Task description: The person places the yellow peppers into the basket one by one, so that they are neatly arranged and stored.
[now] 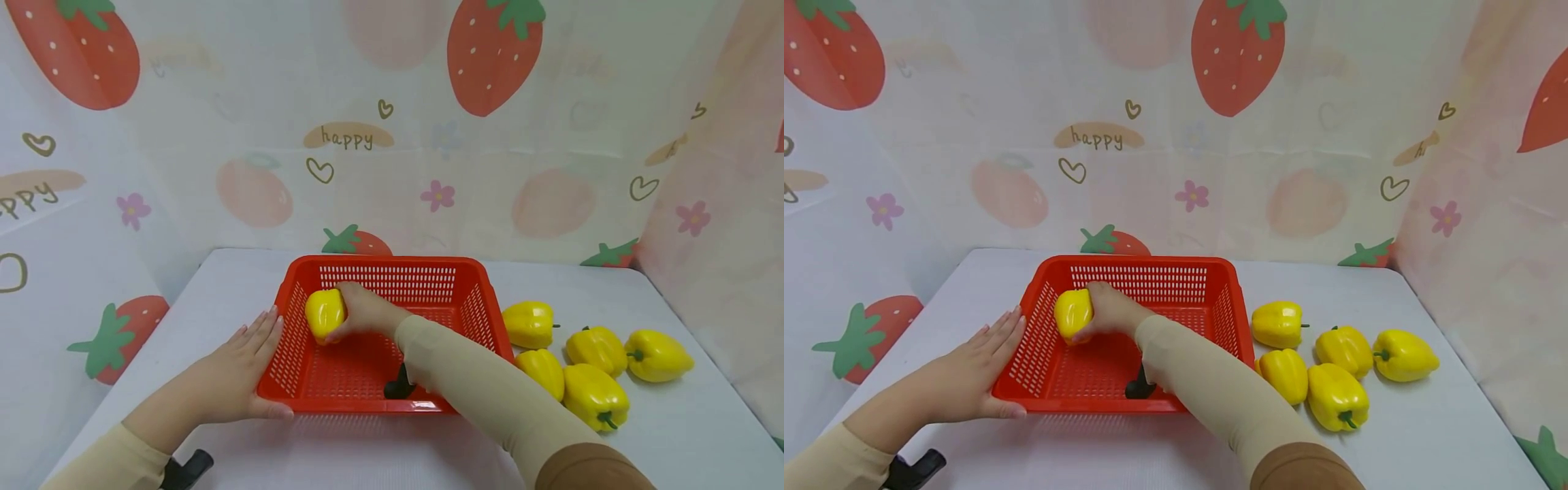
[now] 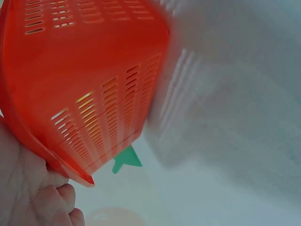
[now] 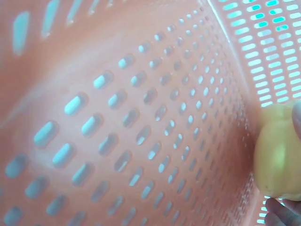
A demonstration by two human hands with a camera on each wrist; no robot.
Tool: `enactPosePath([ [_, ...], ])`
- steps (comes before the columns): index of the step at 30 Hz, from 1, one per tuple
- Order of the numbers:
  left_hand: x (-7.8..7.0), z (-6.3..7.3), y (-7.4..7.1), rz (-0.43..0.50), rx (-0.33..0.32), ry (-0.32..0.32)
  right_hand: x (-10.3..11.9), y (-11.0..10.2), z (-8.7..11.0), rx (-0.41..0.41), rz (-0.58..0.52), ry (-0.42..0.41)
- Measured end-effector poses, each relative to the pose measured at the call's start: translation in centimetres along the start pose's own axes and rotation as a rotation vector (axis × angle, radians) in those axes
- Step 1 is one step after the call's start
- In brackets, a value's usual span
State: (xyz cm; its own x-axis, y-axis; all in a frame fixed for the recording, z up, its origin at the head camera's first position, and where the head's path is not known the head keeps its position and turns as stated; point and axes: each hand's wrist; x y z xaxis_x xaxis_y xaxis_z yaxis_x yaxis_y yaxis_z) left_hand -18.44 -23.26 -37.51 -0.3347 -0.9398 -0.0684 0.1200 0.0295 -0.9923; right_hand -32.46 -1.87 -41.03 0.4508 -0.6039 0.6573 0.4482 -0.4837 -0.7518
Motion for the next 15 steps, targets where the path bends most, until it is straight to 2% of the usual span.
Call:
enactPosePath([
  [9, -0.27, 0.09, -0.36, 0.023, 0.021, -0.007, -0.20, 0.11, -0.02, 0.014, -0.014, 0.036],
  [15, -0.13, -0.11, -0.29, 0.019, 0.016, -0.010, -0.33, -0.12, -0.15, 0.032, -0.030, 0.004],
])
Point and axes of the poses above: each hand's wrist, its own z-axis away from the middle knuckle, its own y-axis out of the palm, x = y × z, and after that the axes turned 6 degrees about -y, right-handed
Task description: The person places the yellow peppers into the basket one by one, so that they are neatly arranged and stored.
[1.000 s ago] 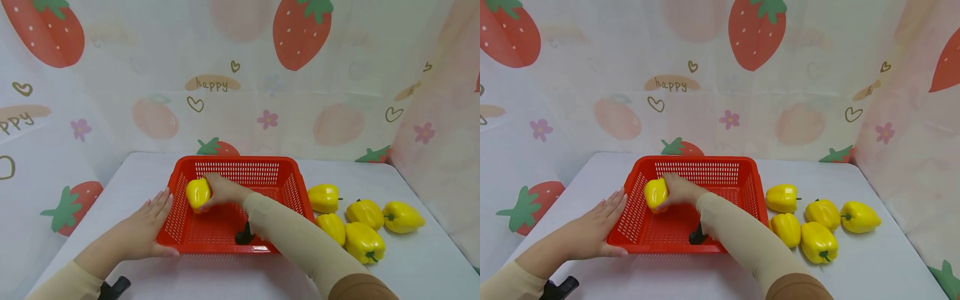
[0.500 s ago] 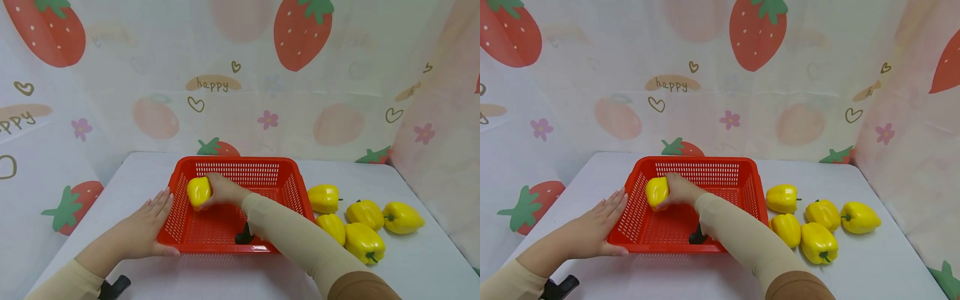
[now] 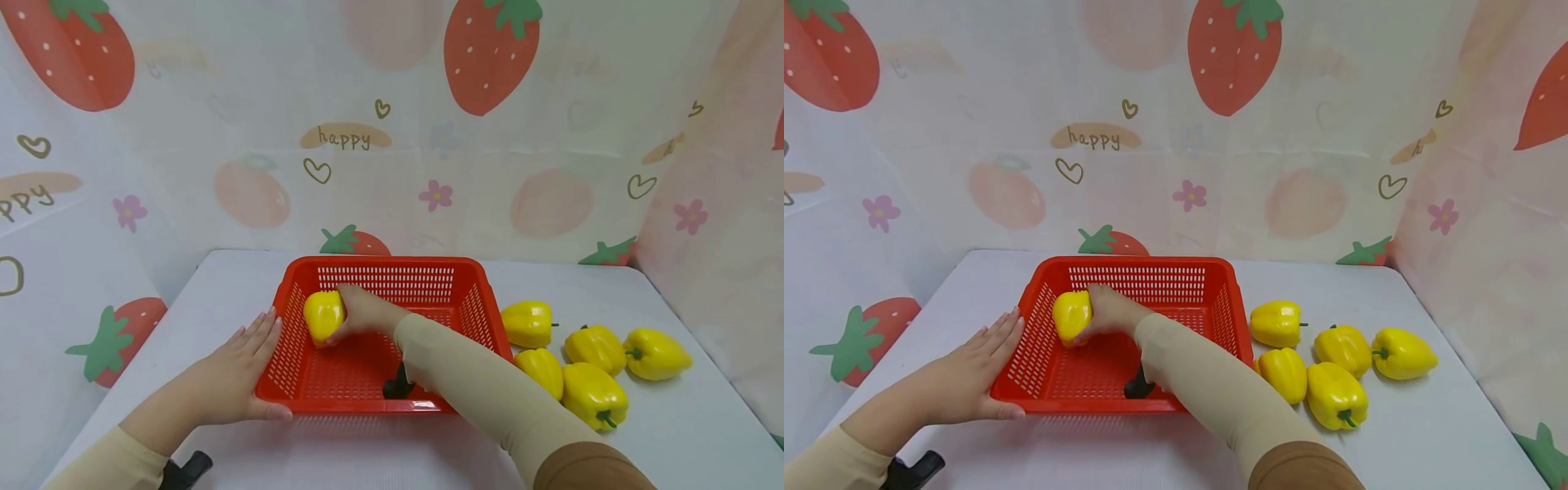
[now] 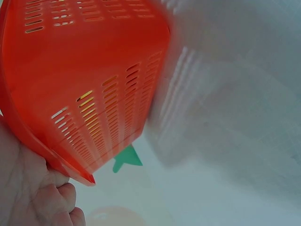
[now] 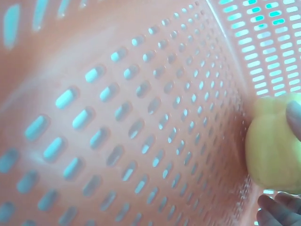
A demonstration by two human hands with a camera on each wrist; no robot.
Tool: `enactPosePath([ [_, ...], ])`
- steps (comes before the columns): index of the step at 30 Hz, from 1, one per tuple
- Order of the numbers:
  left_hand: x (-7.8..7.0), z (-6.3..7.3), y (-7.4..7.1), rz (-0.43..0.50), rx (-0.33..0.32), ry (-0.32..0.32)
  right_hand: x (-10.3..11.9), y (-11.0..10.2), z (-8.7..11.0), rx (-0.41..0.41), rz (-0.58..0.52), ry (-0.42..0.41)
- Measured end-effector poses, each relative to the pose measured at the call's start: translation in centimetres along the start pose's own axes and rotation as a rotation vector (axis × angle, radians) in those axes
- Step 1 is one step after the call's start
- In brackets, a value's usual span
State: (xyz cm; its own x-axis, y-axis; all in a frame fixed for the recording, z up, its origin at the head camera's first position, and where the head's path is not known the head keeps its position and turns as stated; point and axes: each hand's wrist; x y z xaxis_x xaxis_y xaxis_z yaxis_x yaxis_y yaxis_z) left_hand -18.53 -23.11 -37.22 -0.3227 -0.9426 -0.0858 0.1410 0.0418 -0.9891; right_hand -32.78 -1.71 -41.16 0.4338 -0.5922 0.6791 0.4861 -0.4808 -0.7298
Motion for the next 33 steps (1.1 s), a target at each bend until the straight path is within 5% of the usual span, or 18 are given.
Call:
enactPosePath([
  [33, 0.2, -0.3, 0.0, 0.010, 0.016, 0.000, 0.5, -2.5, -0.1, -0.024, 0.090, 0.043],
])
Point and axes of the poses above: each hand's wrist, its own z-axis away from the middle knuckle, its own y-axis out of the palm, x = y × z, and after that the axes turned 6 degrees about -y, right-handed
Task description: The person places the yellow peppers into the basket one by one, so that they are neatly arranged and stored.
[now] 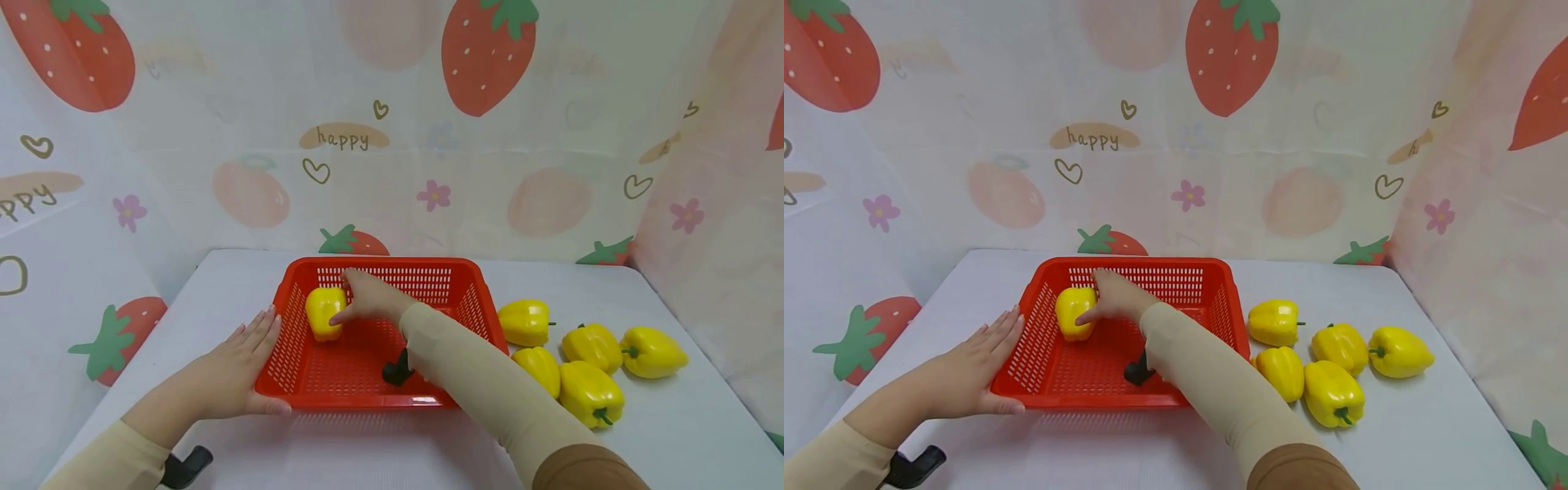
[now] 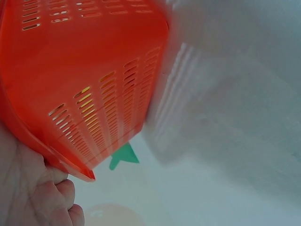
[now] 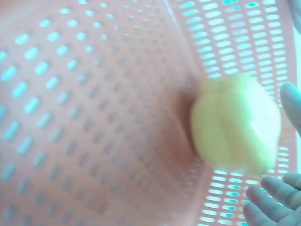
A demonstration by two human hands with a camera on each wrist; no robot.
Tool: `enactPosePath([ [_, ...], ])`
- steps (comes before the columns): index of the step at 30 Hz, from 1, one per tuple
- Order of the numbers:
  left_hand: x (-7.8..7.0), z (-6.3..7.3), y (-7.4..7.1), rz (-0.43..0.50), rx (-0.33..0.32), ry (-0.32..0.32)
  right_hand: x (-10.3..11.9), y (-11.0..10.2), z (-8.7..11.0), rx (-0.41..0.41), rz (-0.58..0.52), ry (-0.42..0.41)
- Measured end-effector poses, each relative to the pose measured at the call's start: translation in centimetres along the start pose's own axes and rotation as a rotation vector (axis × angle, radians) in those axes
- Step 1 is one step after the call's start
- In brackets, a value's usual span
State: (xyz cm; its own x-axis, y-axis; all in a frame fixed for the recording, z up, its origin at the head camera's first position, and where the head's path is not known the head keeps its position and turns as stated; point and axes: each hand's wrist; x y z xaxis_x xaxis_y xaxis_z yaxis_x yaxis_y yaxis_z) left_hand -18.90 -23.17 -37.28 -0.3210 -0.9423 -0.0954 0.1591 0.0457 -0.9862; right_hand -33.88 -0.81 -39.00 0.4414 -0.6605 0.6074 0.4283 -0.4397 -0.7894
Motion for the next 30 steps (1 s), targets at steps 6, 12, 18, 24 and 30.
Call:
enactPosePath([
  [6, -0.1, -0.1, -0.1, 0.004, 0.011, -0.002, 0.1, -1.7, 0.5, -0.033, -0.074, -0.016],
  [12, 0.0, -0.1, 0.0, 0.002, 0.008, -0.005, -0.6, -3.9, 1.1, -0.088, -0.150, -0.050],
  [18, -0.1, -0.1, -0.1, 0.006, 0.001, -0.004, -1.4, -6.0, 1.9, -0.132, -0.187, -0.059],
  [24, -0.2, -0.1, -0.1, 0.004, -0.004, -0.001, -1.5, -7.8, 3.2, -0.154, -0.191, -0.087],
  [30, -0.2, -0.1, -0.1, 0.003, -0.003, -0.002, -1.2, -9.2, 4.6, -0.183, -0.179, -0.101],
])
Point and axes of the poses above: each hand's wrist, its own z-axis away from the middle knuckle, its own y-axis out of the palm, x = y × z, and after that the axes turned 6 degrees about -y, right-handed
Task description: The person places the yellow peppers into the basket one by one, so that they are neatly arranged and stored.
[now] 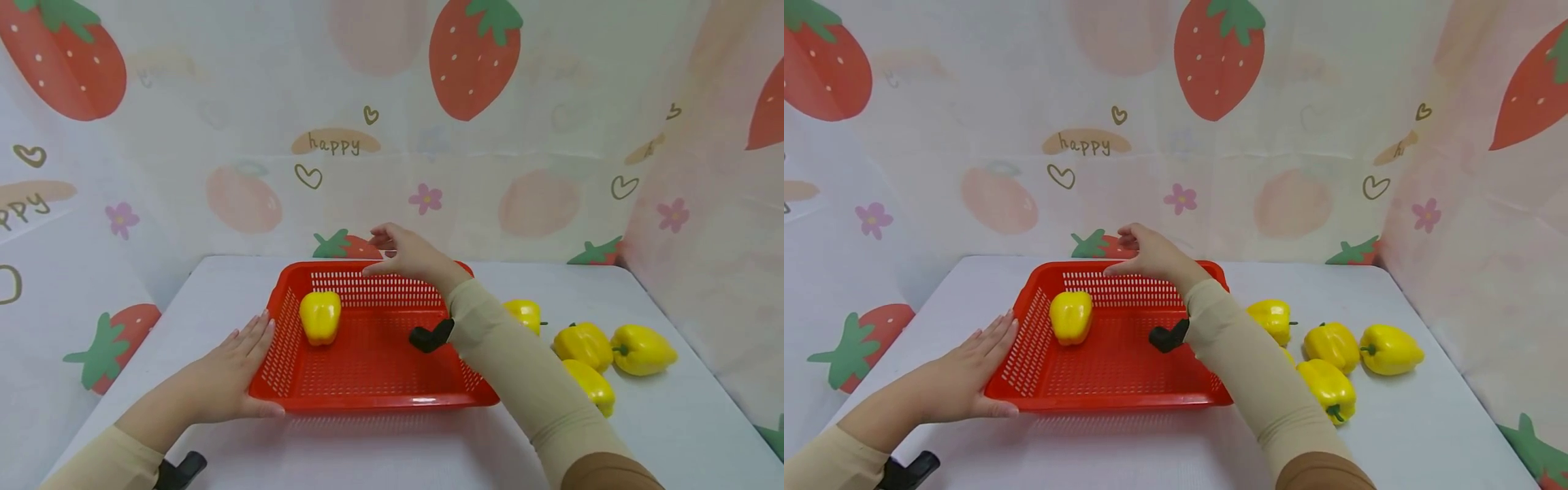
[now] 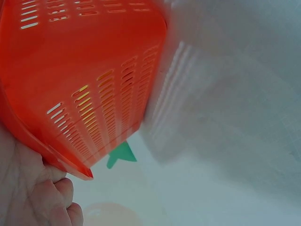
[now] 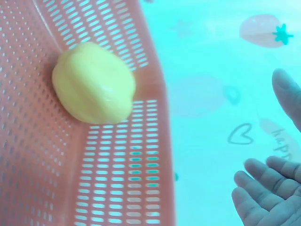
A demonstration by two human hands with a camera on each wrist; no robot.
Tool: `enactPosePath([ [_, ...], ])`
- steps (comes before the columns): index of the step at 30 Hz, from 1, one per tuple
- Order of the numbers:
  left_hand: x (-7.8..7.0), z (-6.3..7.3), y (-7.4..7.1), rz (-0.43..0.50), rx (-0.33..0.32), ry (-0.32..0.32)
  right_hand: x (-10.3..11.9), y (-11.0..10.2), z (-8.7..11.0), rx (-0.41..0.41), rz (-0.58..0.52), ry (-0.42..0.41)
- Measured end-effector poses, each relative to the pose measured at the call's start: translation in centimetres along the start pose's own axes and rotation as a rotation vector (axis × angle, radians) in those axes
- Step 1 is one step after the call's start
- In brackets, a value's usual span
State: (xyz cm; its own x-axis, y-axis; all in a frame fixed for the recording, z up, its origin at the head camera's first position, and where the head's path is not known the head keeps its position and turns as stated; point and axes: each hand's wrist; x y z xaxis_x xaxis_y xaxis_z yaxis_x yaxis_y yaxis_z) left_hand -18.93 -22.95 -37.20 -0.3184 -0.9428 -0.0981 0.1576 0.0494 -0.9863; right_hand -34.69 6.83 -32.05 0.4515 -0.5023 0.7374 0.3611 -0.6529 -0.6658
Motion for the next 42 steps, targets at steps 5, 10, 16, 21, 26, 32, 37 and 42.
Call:
enactPosePath([
  [5, 0.1, 0.0, 0.1, -0.005, -0.009, 0.000, 0.5, -1.1, 0.9, -0.018, -0.033, -0.038],
  [10, 0.0, -0.1, 0.1, 0.003, -0.007, -0.005, 0.8, -2.2, 2.3, -0.025, -0.035, -0.057],
  [16, -0.1, 0.0, 0.0, 0.014, 0.009, -0.008, 1.1, -4.0, 5.3, -0.023, 0.016, -0.064],
  [21, -0.1, 0.0, 0.0, 0.028, 0.019, -0.017, 1.0, -5.8, 8.1, -0.034, 0.044, -0.049],
  [26, -0.1, -0.1, -0.1, 0.026, 0.017, -0.018, 0.7, -7.8, 10.8, -0.072, 0.047, -0.055],
  [32, -0.1, -0.1, -0.2, 0.030, 0.004, -0.008, -0.5, -9.6, 13.5, -0.113, 0.060, -0.074],
  [37, -0.1, -0.1, -0.1, 0.038, 0.006, -0.005, -1.7, -10.6, 15.9, -0.142, 0.086, -0.028],
  [42, 0.0, -0.1, -0.1, 0.043, 0.011, -0.013, -3.0, -11.4, 18.3, -0.155, 0.089, 0.028],
])
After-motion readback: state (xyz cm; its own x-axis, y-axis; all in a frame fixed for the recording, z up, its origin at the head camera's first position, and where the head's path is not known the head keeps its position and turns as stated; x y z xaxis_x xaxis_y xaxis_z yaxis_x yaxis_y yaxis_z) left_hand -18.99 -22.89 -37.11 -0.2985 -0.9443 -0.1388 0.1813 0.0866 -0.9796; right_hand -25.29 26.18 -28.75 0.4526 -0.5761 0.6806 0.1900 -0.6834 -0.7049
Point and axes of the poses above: each hand's wrist, its own z-axis away from the middle knuckle, its own y-axis out of the palm, x = y × z, and after that the axes turned 6 degrees about -y, right-handed
